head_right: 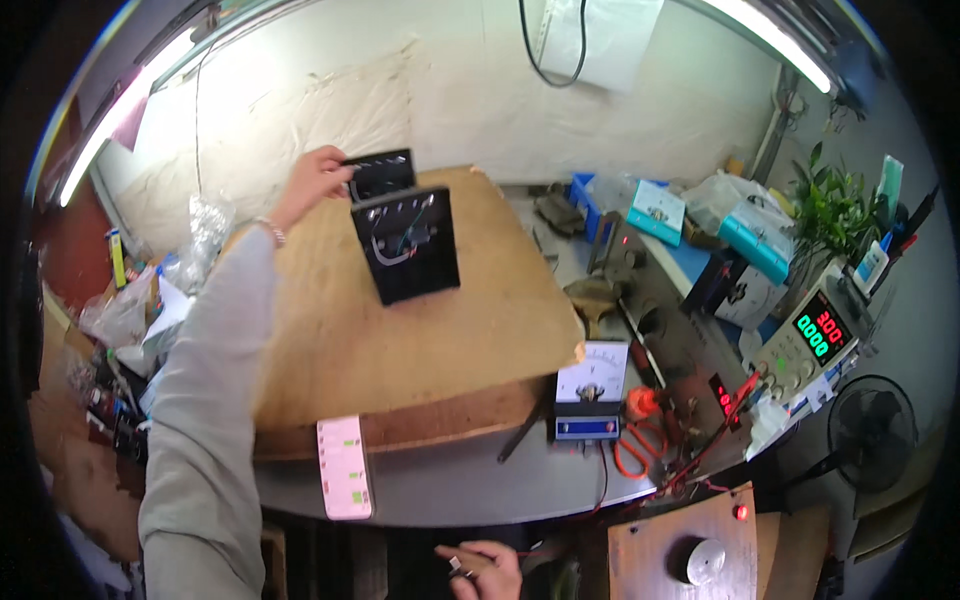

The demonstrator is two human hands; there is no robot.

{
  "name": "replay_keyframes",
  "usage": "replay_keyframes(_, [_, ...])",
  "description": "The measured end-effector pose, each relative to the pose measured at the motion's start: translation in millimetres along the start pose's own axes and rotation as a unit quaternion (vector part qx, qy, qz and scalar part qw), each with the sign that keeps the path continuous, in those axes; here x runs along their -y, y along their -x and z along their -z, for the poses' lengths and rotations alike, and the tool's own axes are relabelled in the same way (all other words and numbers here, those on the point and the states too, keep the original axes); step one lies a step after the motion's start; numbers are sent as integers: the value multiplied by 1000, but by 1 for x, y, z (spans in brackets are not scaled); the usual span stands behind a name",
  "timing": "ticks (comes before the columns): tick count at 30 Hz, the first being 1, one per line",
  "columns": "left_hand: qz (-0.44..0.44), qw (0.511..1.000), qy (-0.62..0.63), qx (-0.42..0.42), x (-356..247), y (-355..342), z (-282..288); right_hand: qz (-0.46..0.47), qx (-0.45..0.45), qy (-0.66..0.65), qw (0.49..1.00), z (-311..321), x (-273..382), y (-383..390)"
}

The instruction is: Testing and inspecting analog voltmeters at a workshop bench using test leads and a screwdriver.

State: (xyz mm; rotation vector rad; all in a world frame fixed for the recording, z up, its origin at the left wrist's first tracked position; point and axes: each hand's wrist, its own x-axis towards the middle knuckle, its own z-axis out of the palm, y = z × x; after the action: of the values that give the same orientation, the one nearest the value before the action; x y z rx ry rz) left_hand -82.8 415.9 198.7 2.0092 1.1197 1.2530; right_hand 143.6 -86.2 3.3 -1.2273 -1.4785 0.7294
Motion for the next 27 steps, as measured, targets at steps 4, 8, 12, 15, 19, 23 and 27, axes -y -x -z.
replay_keyframes(4, [14,994,-99,-40,-18,88,116,3,-1,6,1000,29,-23,19])
replay_keyframes(8, [-52,963,-185,-190,-86,192,136,-191,-25,-77,978,47,-29,49])
replay_keyframes(12, [-112,925,-61,-358,-159,312,60,-142,-148,44,978,47,-42,58])
replay_keyframes(15, [-43,926,-41,-372,-215,409,-19,-175,-138,16,975,39,-34,68])
replay_keyframes(19, [-232,953,-129,-147,-160,427,-99,-188,-114,63,973,48,-17,87])
replay_keyframes(23, [-298,924,-217,-97,-92,444,-141,-211,-123,117,963,50,-21,108])
replay_keyframes(27, [-179,967,-166,-77,-88,474,-154,-249,-156,111,949,52,-29,124])
